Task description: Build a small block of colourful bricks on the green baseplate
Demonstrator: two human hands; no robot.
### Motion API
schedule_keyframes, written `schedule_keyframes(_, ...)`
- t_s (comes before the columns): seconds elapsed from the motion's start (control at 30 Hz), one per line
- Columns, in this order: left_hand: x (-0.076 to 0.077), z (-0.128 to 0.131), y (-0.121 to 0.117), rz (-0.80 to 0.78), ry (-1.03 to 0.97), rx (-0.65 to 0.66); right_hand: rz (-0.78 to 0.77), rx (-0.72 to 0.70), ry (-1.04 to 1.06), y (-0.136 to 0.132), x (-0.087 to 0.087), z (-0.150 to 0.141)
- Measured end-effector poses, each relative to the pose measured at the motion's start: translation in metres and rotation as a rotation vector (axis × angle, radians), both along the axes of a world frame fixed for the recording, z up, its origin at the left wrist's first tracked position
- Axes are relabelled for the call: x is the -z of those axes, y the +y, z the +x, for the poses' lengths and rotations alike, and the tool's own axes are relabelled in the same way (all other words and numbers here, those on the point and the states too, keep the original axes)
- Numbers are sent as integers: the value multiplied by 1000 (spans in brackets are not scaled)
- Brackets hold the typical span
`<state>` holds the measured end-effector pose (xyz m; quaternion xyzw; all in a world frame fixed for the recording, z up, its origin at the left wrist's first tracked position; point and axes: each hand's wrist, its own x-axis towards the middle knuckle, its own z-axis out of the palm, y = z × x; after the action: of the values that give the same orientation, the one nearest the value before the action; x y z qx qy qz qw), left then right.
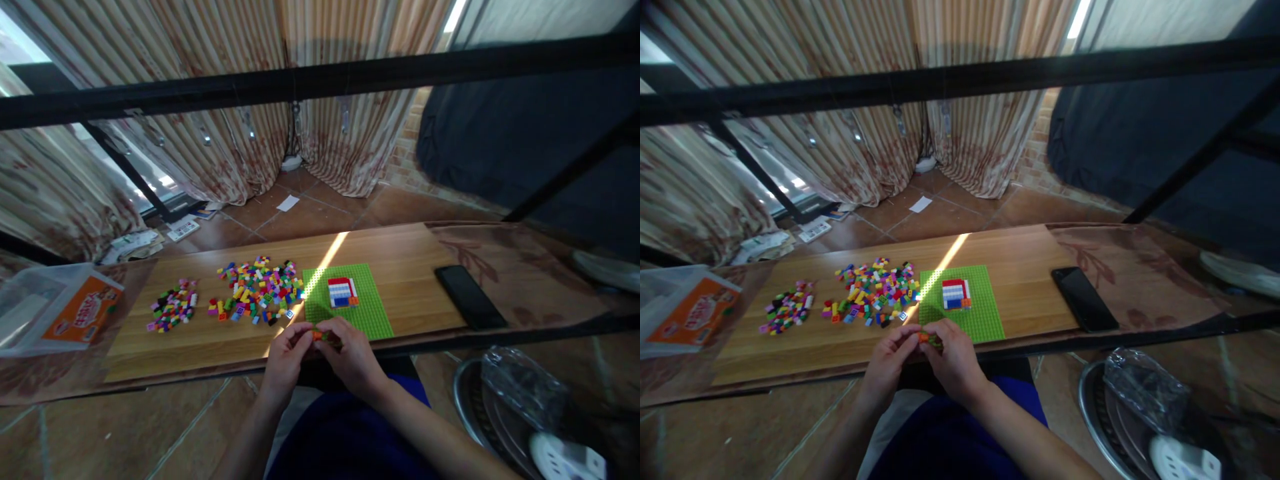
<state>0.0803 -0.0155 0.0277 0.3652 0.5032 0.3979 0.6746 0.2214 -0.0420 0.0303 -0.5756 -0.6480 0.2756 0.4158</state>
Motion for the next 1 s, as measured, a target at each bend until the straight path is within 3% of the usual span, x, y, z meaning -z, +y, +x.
schedule_keyframes(0.2,-5,31,3,18,59,36,35,41,-26,-6,9,29)
schedule_keyframes(0.4,-2,51,22,155,167,39,132,80,-194,18,15,50)
schedule_keyframes(0.57,12,54,37,248,272,-22,167,94,-348,37,23,58)
schedule_keyframes(0.77,31,52,46,367,392,15,151,138,-380,44,26,57)
schedule_keyframes(1.0,30,53,50,382,408,26,131,216,-275,43,27,62)
